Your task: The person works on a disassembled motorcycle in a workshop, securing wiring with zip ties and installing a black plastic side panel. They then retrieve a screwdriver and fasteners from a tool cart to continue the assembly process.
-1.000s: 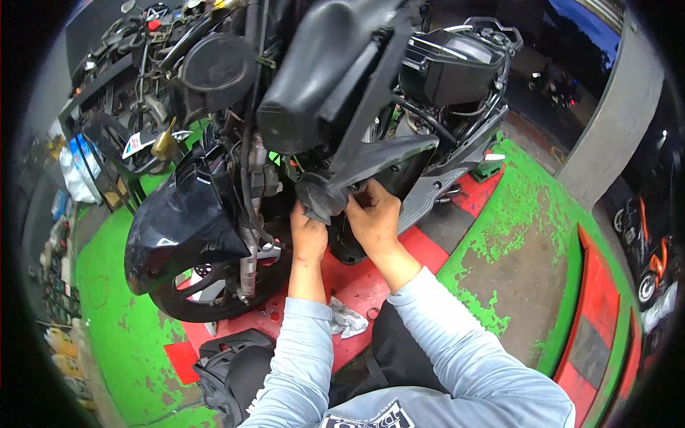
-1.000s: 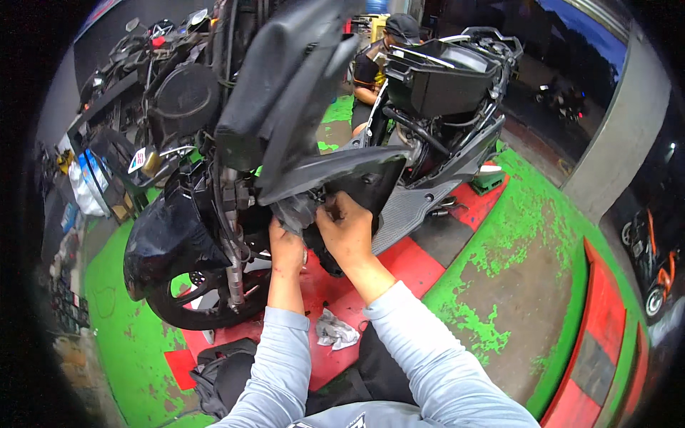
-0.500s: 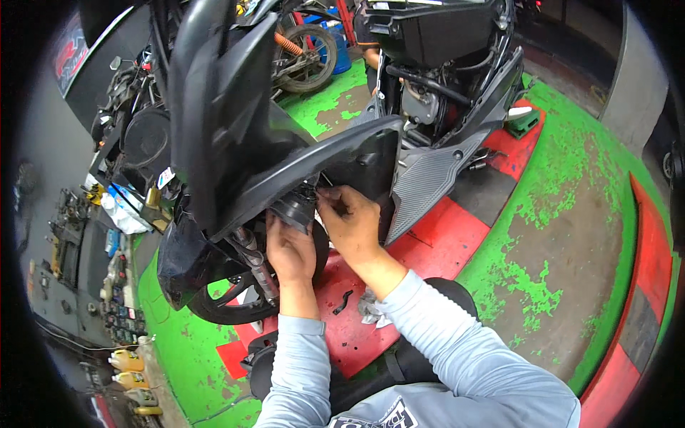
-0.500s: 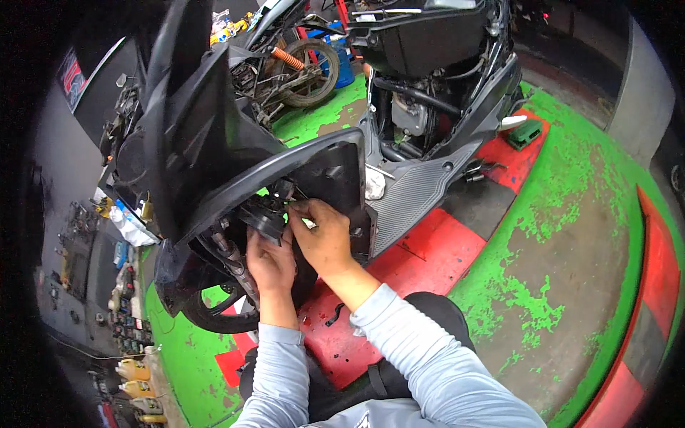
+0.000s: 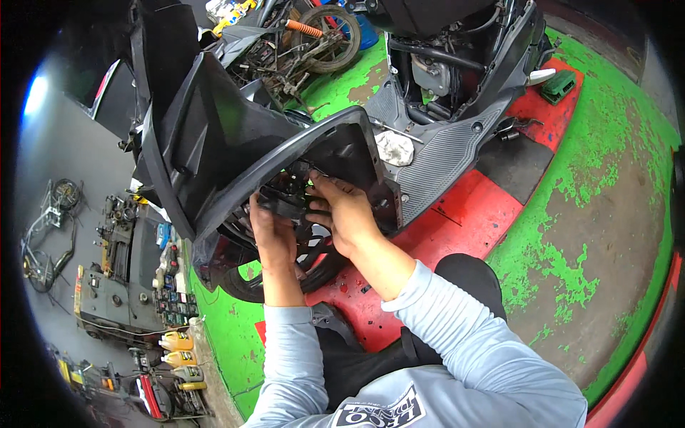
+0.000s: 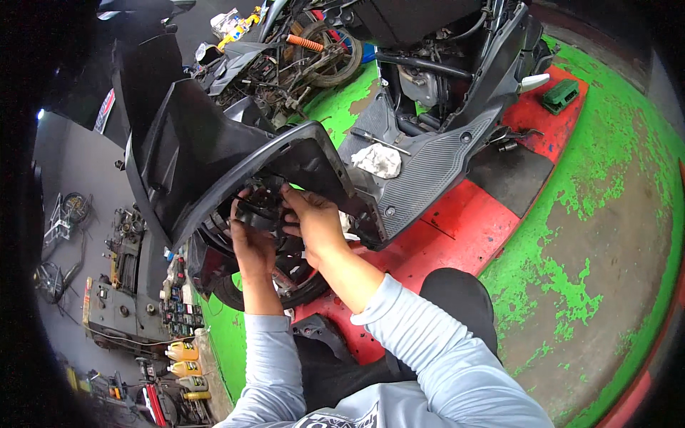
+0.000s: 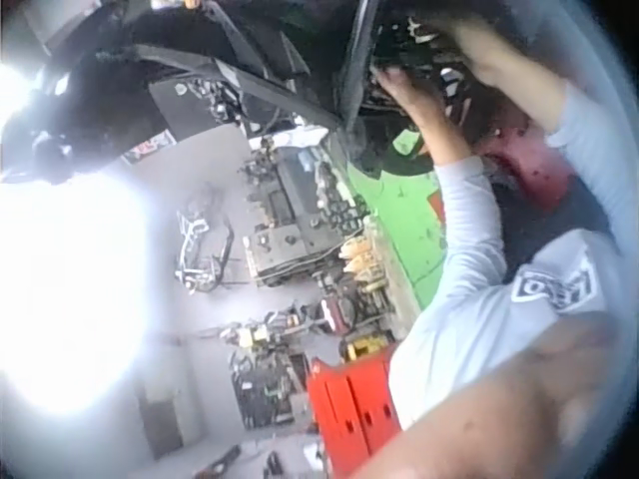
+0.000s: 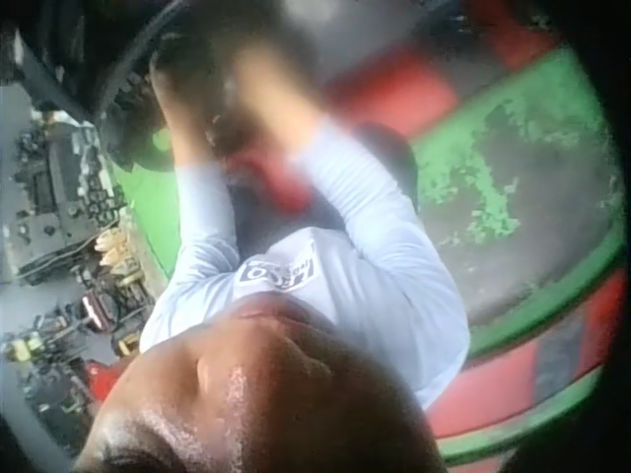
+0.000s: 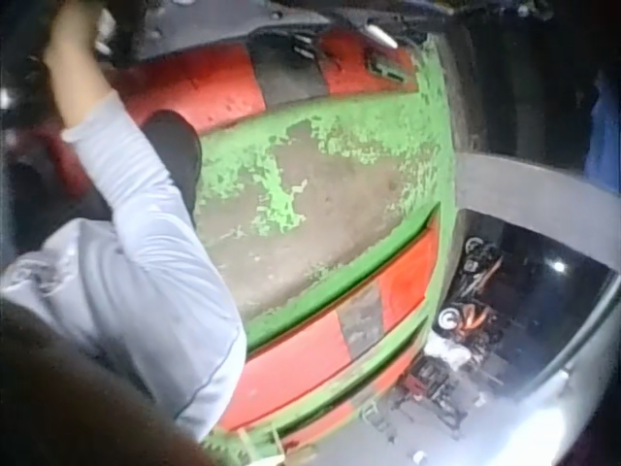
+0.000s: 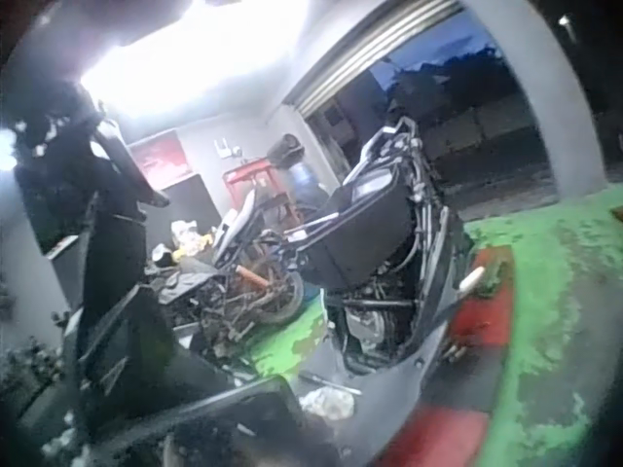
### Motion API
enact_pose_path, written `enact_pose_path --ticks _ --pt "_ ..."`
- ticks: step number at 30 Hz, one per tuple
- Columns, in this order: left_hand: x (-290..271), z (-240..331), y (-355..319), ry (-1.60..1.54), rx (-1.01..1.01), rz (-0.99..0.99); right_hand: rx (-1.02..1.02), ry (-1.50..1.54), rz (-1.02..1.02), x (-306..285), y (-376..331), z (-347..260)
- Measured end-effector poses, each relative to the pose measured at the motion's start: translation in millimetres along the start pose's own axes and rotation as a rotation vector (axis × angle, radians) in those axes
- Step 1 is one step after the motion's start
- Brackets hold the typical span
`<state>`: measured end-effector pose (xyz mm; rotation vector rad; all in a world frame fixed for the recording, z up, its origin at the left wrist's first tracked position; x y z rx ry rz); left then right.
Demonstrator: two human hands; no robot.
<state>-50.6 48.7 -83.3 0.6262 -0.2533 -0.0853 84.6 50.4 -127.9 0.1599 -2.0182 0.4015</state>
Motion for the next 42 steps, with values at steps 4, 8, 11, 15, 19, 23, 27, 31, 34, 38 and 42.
enact_pose_path --ticks 4,8,11,15,19,23,27,31,34,38,42 --pt "12.9 9.9 1.2 0.215 -0.024 0.109 0.026 -0.072 -0.006 4.7 11.7 -0.9" --pt "6.6 8.7 4.2 0.244 -0.014 0.097 0.026 -0.064 0.012 9.3 24.4 -2.1" --pt "-5.3 4.9 6.0 0.257 0.001 0.079 -0.052 -0.053 0.042 9.3 25.3 -1.8" --pt "-14.2 -2.2 6.8 0.356 0.066 0.053 -0.144 0.105 0.042 16.8 25.0 -2.8" --pt "-5.2 1.1 3.8 0.312 0.081 0.024 -0.144 0.158 -0.012 21.6 27.6 1.3" --pt "-8.4 -3.0 4.6 0.325 0.082 0.028 -0.131 0.184 -0.043 20.9 29.8 2.0" --pt "-7.8 -3.3 3.1 0.301 0.104 0.028 -0.203 0.273 -0.195 39.3 24.6 -5.0" --pt "2.5 6.9 1.6 0.338 0.058 0.060 -0.192 0.088 -0.095 39.7 13.0 -11.7" --pt "11.9 9.9 1.8 0.366 -0.003 0.033 -0.274 0.008 -0.100 35.3 22.0 -10.6" --pt "-12.5 -2.2 -1.3 0.177 0.130 0.020 -0.237 -0.053 -0.093 39.3 14.7 -6.6" --pt "-15.7 -25.9 -3.5 -0.295 0.047 0.162 -0.209 -0.135 -0.073 43.7 4.6 -23.3"
Point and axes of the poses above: each hand's wrist, its own y-axis towards the middle knuckle, its own x-axis out of the palm, z = x × y, the point moved 5 cm from there along y, towards the middle knuckle, and after that the axes turned 8 degrees about x, right-handed, at the moved point
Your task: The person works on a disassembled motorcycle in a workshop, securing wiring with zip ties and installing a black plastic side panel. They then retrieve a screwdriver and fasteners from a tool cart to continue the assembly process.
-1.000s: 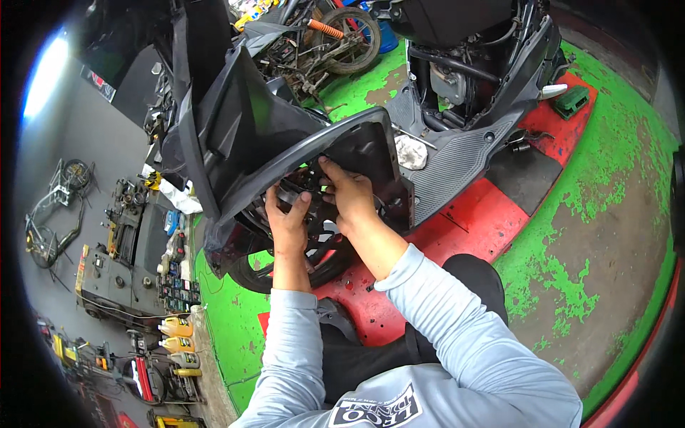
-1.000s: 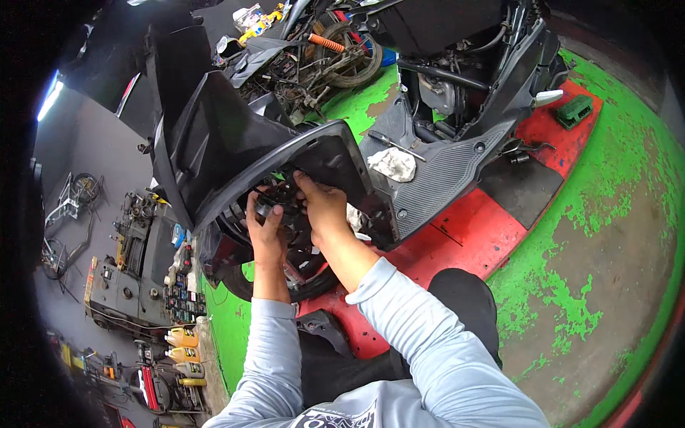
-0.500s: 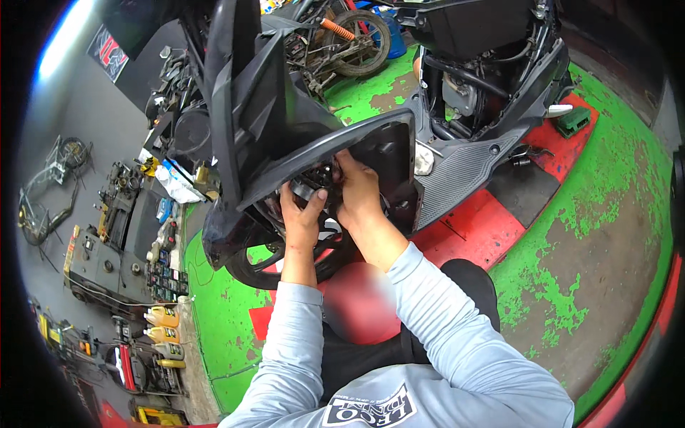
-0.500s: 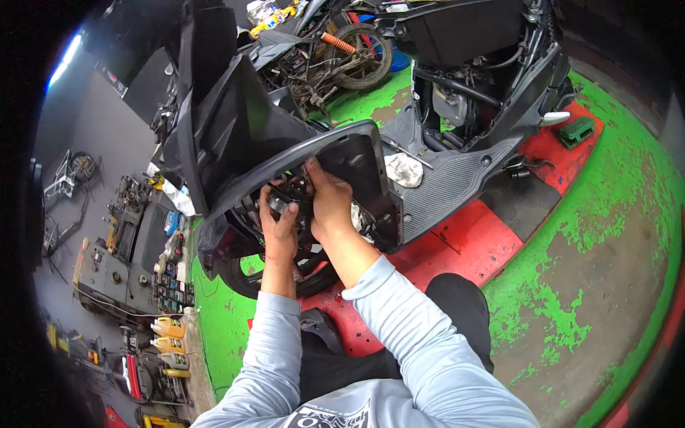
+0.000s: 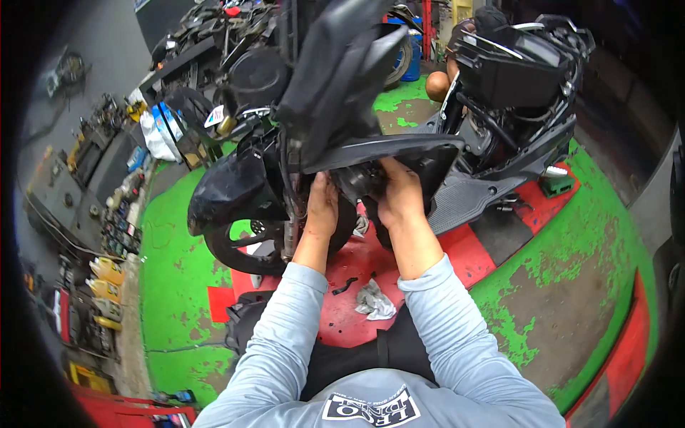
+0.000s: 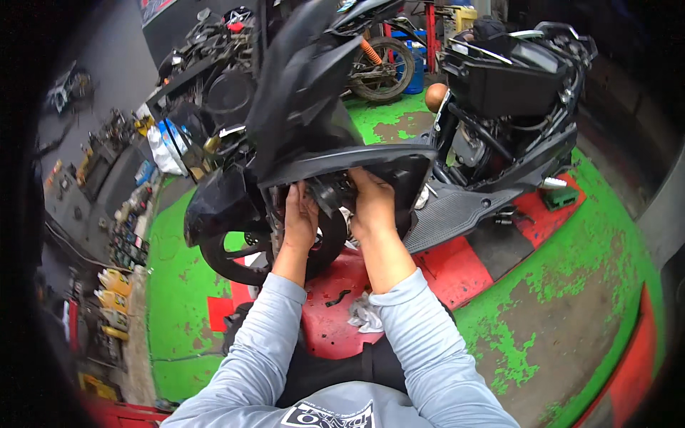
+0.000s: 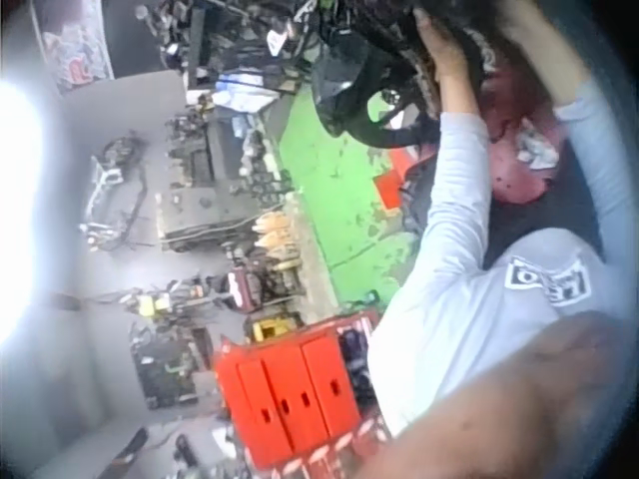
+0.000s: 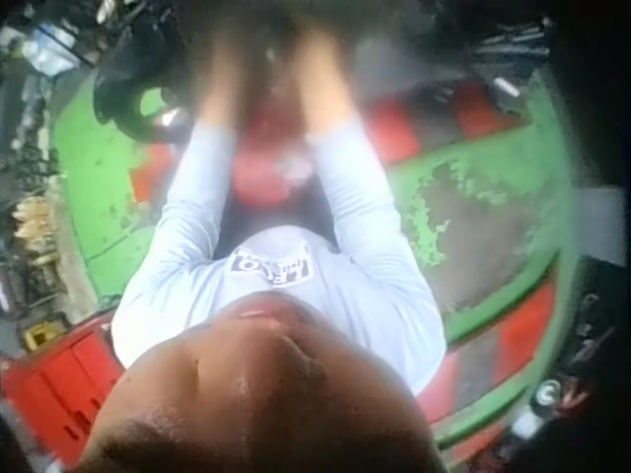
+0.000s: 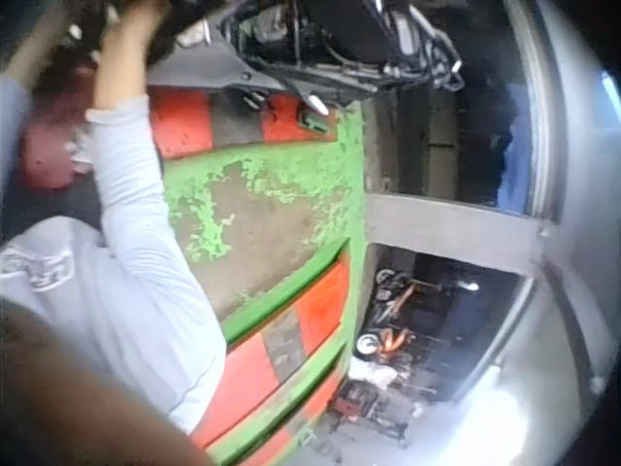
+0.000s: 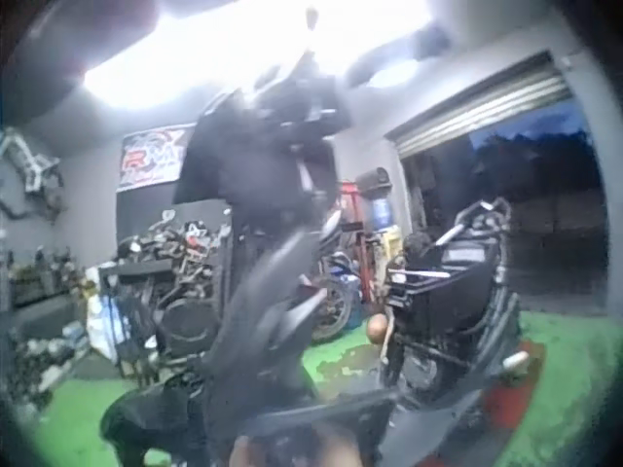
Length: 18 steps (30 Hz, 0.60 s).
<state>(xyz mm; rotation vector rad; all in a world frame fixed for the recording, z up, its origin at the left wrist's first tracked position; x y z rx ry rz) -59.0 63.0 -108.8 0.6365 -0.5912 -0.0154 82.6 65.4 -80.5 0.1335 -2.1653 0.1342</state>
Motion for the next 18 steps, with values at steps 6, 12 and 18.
enact_pose_path --ticks 6,12,18 --pt "2.7 8.6 14.1 0.212 0.172 -0.114 -0.087 -0.349 0.186 -14.0 3.1 -6.4" --pt "7.6 -8.6 25.2 -0.120 0.148 -0.204 -0.079 -0.600 0.135 8.5 -5.5 -14.3" --pt "11.1 -6.3 26.3 -0.113 0.074 -0.330 -0.049 -0.744 0.168 16.7 -9.9 -26.2"
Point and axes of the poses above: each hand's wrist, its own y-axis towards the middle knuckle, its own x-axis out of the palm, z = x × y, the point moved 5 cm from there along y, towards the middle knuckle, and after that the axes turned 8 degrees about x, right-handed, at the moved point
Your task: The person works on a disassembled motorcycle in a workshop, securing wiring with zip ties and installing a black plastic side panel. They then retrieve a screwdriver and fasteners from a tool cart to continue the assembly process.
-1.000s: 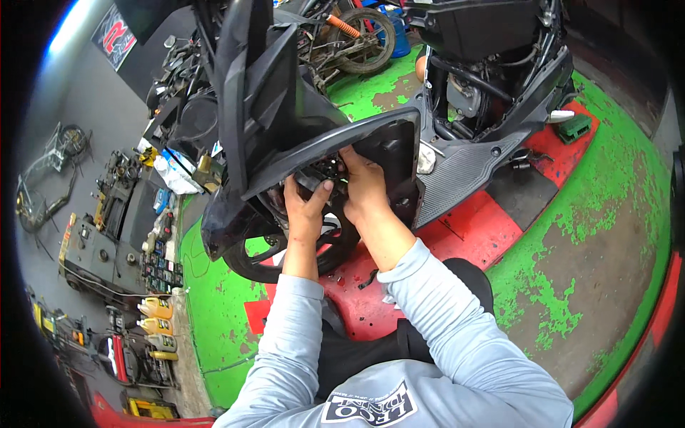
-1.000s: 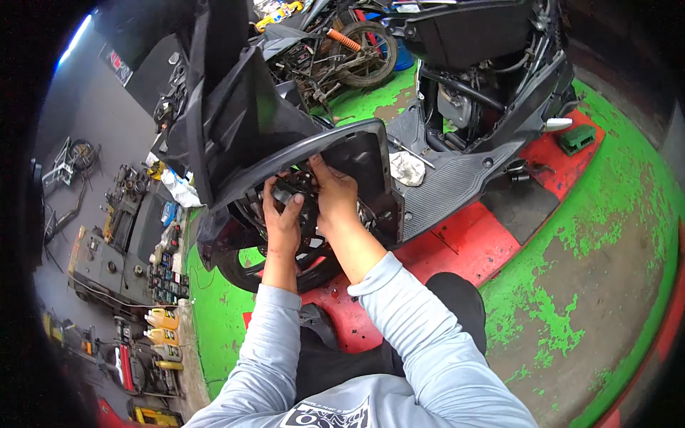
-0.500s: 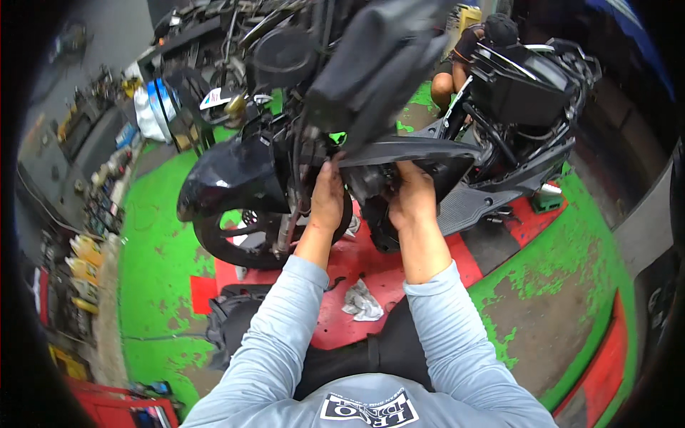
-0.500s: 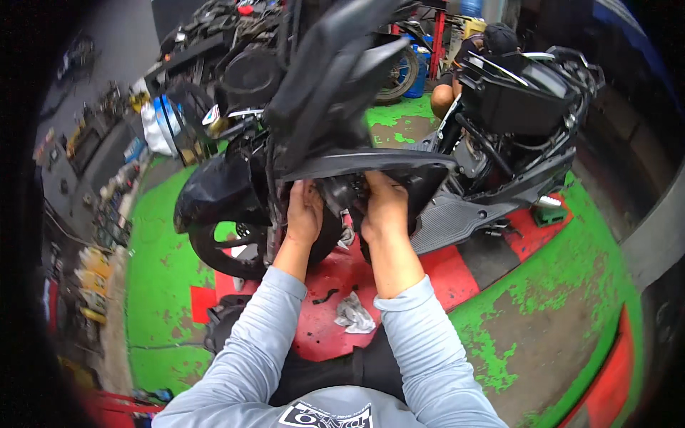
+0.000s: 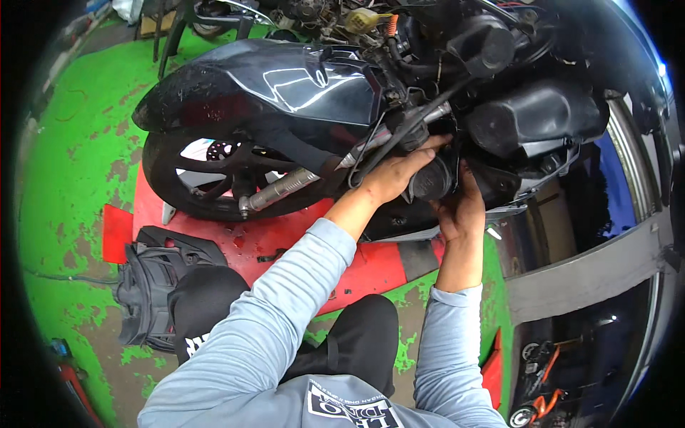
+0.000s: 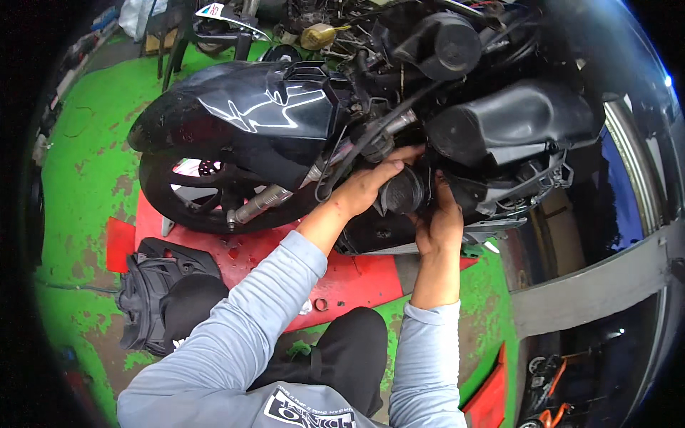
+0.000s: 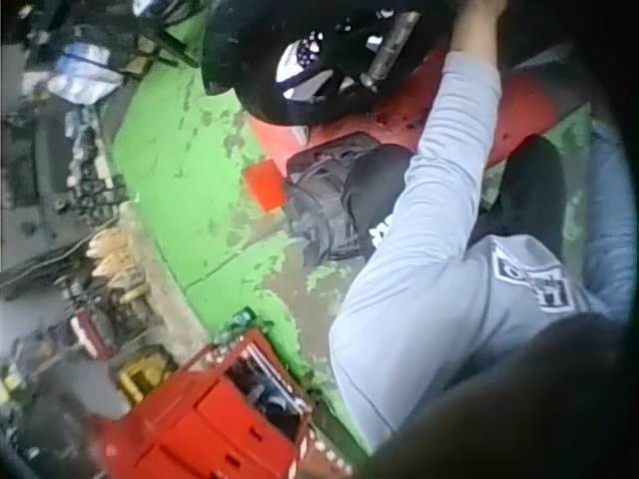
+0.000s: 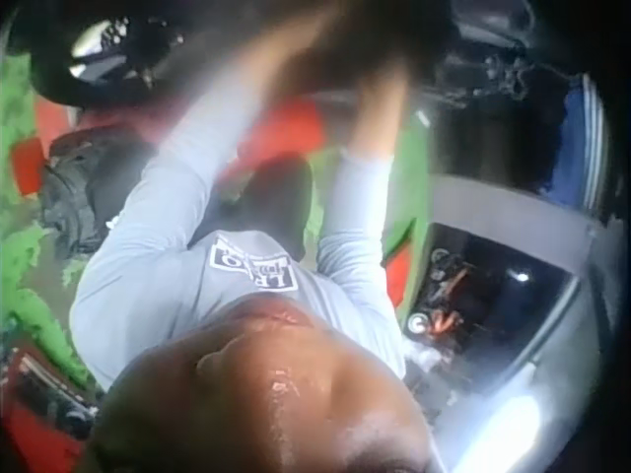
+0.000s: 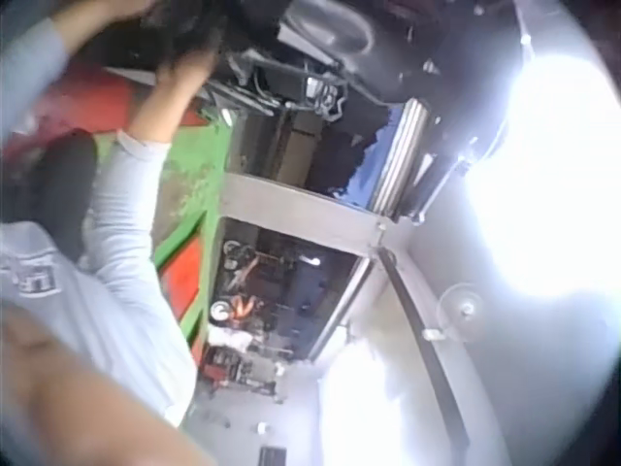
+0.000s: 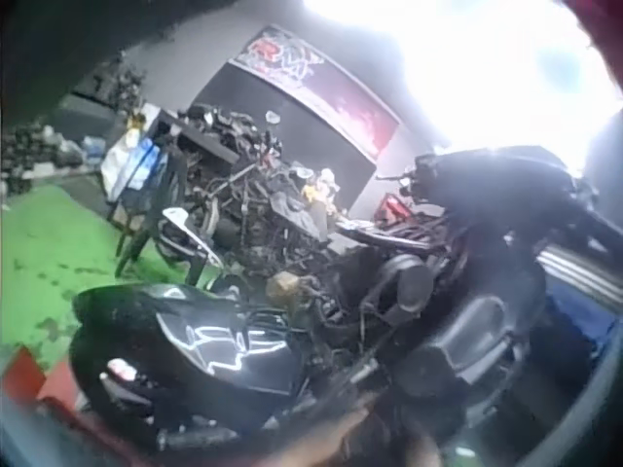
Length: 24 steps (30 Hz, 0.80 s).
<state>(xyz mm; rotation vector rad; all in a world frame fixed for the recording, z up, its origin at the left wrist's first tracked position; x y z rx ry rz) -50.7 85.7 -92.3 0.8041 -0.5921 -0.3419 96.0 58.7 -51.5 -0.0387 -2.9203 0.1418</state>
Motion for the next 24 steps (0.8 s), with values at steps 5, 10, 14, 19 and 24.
enact_pose_path --ticks 5,10,14,19,24 --pt "-10.0 2.4 -0.8 -0.056 0.078 0.075 -0.046 -0.220 0.120 10.6 -4.2 -8.0" --pt "-11.4 6.2 -0.5 -0.125 0.131 0.113 -0.161 -0.195 0.147 24.2 -13.3 -14.2" --pt "-10.2 17.8 -3.3 0.217 0.074 0.024 -0.127 -0.220 0.170 27.8 -16.7 -17.5" --pt "-3.8 18.2 -4.3 0.256 0.053 0.131 -0.186 -0.340 0.282 33.5 -20.9 -26.2" --pt "-2.4 22.2 -8.8 0.407 0.110 0.192 -0.245 -0.314 0.250 25.9 -13.4 -26.2"
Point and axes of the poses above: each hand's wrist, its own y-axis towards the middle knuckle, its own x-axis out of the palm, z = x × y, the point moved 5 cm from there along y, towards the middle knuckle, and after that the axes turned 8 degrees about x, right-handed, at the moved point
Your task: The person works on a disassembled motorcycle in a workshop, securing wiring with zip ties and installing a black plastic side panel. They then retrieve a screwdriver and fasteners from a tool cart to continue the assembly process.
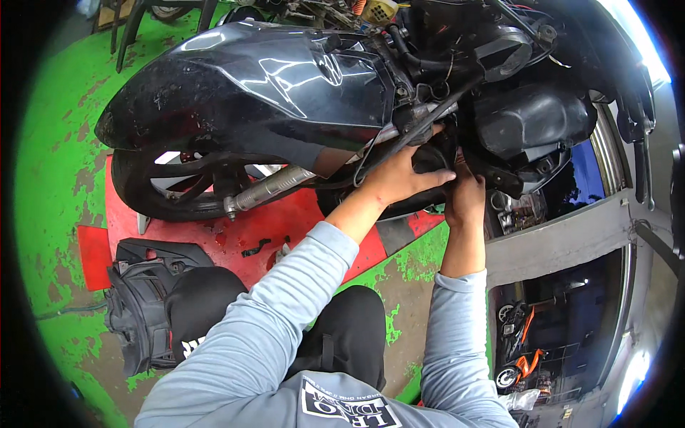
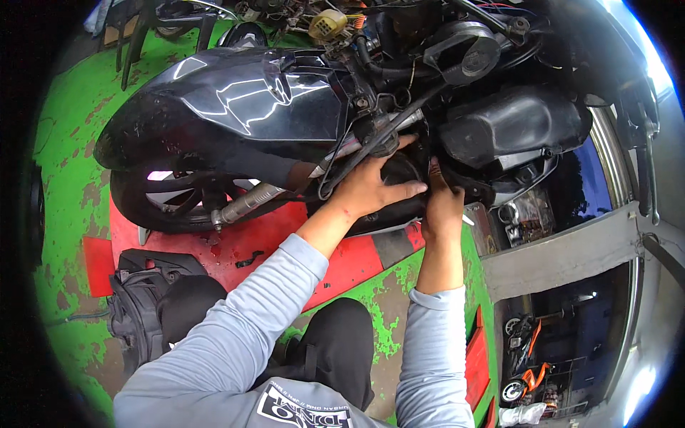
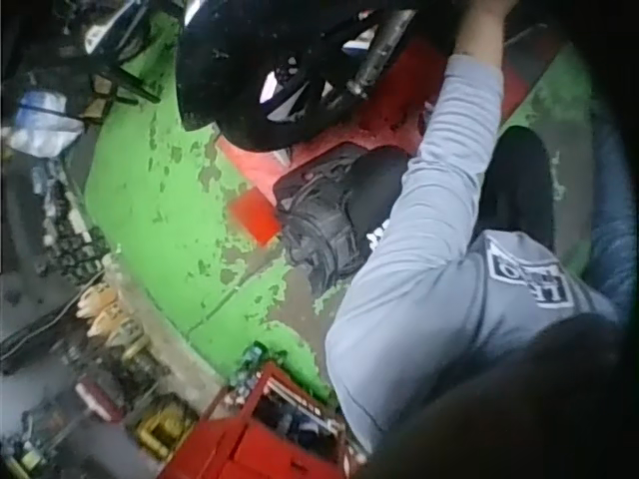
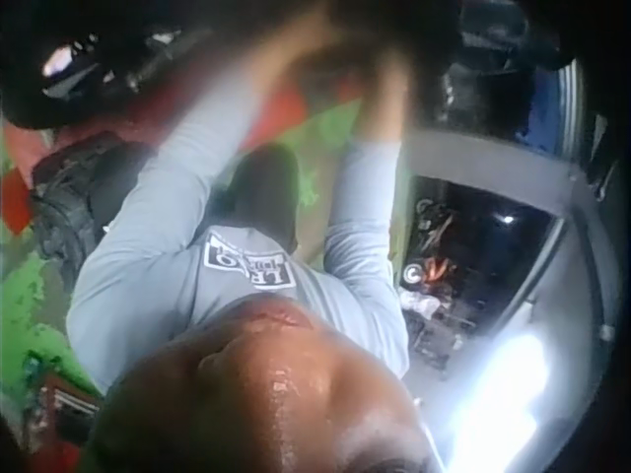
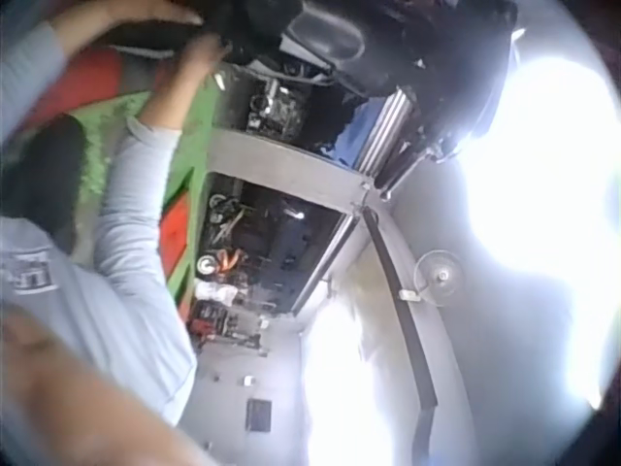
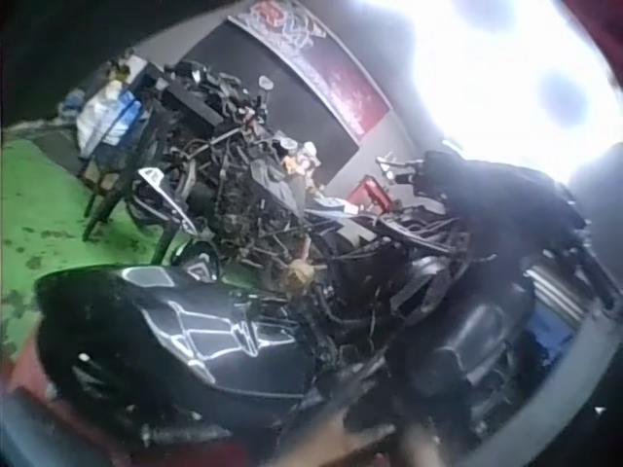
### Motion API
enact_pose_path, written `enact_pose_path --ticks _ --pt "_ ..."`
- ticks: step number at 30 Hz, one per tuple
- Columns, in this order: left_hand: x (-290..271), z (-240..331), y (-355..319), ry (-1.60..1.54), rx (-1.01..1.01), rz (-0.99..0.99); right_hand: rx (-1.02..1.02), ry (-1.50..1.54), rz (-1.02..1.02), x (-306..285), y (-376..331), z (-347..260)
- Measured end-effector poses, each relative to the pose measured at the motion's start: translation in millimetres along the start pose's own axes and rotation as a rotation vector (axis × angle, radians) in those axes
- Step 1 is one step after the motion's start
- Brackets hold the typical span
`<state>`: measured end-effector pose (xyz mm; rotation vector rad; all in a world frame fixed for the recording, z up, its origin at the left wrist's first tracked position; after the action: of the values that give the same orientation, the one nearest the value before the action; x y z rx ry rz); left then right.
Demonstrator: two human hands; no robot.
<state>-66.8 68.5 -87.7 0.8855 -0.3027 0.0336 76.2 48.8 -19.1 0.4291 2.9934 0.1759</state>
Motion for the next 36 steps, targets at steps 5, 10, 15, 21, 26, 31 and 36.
enact_pose_path --ticks 5,10,15,21,26,31,36 --pt "1.2 0.8 1.2 -0.040 0.029 -0.012 0.061 -0.037 -0.005 -3.8 4.6 2.7" --pt "0.3 -6.3 -0.3 -0.121 0.021 -0.007 0.012 0.144 -0.101 9.1 2.1 -2.3" --pt "3.3 -5.4 -3.5 -0.045 0.058 0.059 -0.054 0.164 -0.133 11.6 10.3 0.0" --pt "3.9 -0.4 -3.0 0.119 0.136 0.041 -0.096 0.074 0.029 13.0 13.3 2.7" --pt "4.9 -0.9 -2.1 0.127 0.138 0.034 -0.087 0.071 0.017 24.5 -3.8 -2.2" --pt "3.7 1.7 -8.7 0.120 0.153 -0.019 -0.307 -0.146 -0.139 17.7 -27.1 3.9" --pt "7.9 -24.0 -12.3 -0.388 0.061 0.081 -0.613 -0.572 0.015 16.2 -38.7 -6.3"
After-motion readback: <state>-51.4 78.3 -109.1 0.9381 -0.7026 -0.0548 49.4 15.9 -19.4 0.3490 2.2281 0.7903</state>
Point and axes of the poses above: each hand's wrist, its own y-axis towards the middle knuckle, its own x-axis out of the palm, z = x × y, the point moved 5 cm from there along y, towards the middle knuckle, and after that the axes turned 8 degrees about x, right-handed, at the moved point
